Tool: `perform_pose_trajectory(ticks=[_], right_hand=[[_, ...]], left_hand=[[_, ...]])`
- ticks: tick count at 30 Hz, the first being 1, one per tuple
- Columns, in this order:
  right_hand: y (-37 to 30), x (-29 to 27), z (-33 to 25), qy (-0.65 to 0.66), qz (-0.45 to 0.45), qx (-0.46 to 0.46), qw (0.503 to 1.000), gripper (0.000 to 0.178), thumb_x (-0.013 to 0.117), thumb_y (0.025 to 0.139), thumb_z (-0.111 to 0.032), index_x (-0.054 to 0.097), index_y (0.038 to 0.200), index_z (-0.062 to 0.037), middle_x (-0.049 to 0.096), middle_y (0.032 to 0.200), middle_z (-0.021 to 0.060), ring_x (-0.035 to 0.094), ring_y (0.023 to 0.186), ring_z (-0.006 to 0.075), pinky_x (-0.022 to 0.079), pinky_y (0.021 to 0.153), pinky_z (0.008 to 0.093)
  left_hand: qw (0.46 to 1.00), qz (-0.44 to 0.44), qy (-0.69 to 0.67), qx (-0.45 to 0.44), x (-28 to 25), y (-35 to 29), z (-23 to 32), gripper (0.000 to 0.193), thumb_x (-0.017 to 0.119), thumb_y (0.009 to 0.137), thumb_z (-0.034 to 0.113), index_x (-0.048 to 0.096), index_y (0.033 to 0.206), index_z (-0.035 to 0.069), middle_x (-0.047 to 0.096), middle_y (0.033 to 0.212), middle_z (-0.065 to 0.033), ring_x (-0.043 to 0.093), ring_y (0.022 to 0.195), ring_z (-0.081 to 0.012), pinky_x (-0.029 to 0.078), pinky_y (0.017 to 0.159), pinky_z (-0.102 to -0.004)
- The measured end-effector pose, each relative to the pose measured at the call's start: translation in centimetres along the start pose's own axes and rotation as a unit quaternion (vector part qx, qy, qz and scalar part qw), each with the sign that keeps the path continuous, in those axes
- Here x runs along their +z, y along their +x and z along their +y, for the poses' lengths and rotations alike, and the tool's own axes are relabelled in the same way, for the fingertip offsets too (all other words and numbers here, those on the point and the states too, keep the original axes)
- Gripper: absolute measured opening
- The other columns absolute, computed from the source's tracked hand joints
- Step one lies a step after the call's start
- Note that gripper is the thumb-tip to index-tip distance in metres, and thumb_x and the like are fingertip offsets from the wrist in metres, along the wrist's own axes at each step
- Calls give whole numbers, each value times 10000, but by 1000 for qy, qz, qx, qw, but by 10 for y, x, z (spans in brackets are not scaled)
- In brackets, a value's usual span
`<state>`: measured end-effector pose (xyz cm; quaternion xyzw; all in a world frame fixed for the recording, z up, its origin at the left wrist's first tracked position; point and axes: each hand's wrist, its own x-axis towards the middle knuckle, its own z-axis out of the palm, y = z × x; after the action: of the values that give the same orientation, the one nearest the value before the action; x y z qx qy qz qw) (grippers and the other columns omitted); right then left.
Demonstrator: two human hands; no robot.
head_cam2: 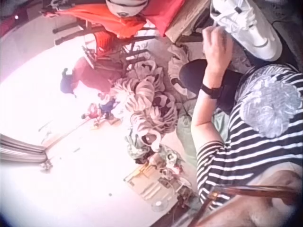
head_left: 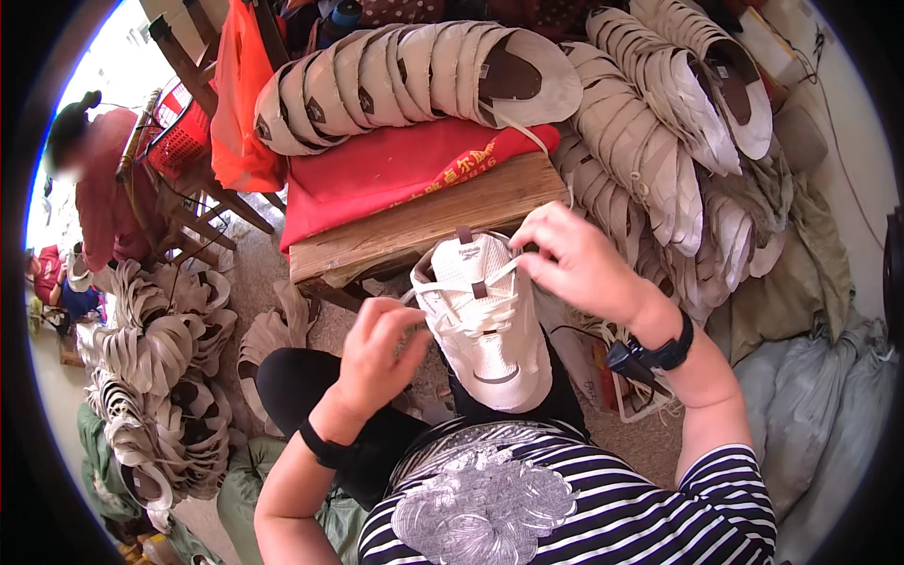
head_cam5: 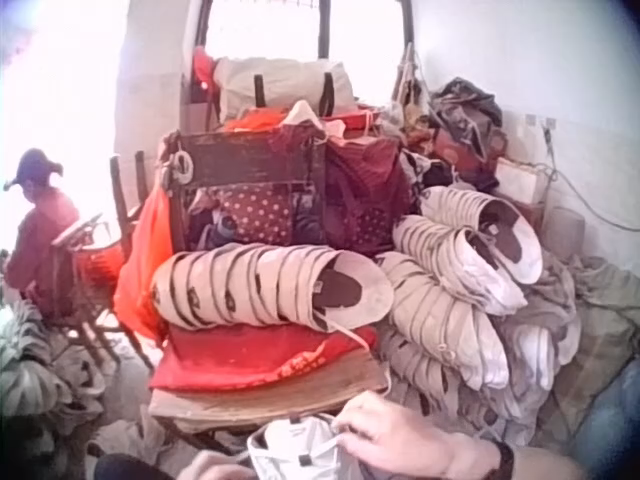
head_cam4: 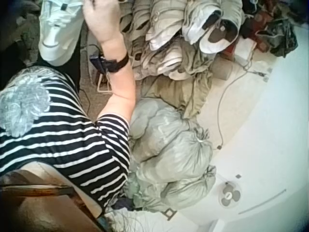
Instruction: The recorder is lacing up white sneaker-style shoes.
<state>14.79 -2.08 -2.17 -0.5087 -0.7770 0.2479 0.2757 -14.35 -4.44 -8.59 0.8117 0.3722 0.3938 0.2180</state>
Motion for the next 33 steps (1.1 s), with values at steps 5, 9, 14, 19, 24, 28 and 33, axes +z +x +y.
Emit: perform_pose_trajectory(ticks=[5,9,14,19,24,28,33], right_hand=[[3,20,2,-101,-23,-57,993,210,696,839,-174,601,955,-27,506,990,145,597,887,318,505,791,413],[4,24,-1,-84,-30,-63,994,165,679,830,-142,572,897,-37,495,966,152,596,888,329,501,765,424],[-3,-7,9,-173,80,-14,982,93,644,851,-90,562,880,-58,511,935,131,609,796,333,491,681,450],[-11,3,11,-146,130,-10,981,95,644,859,-84,597,941,-76,544,933,106,633,813,321,511,682,431],[-17,14,-8,-50,-68,-14,996,128,647,843,-97,614,966,-84,544,961,124,633,825,319,520,712,415],[-16,25,-1,15,-114,9,993,139,691,818,-99,618,927,-54,529,899,101,586,855,253,487,753,360],[-12,19,7,124,-174,80,973,133,694,814,-91,615,911,-45,518,896,75,568,831,196,482,747,340]], left_hand=[[998,-57,22,28,12,1,0,264,755,737,1,641,970,48,524,937,-115,579,800,-280,500,666,-359],[997,-62,0,44,16,3,3,213,740,743,-23,639,915,50,519,945,-119,574,777,-272,499,653,-350],[999,-37,-7,18,22,6,6,237,717,770,-42,626,975,38,536,966,-115,560,736,-227,492,634,-321],[989,67,-71,-110,33,6,-1,310,699,777,-84,598,1052,17,515,967,-71,479,687,-117,436,622,-237],[993,72,-19,-94,30,24,4,240,755,764,38,689,990,80,487,949,-62,481,864,-184,420,739,-307],[994,40,86,-61,32,32,11,176,771,722,87,684,875,71,491,931,-82,468,938,-280,397,850,-393],[996,48,63,-27,29,29,8,142,747,755,80,640,847,69,534,934,-96,542,845,-290,442,751,-385]])
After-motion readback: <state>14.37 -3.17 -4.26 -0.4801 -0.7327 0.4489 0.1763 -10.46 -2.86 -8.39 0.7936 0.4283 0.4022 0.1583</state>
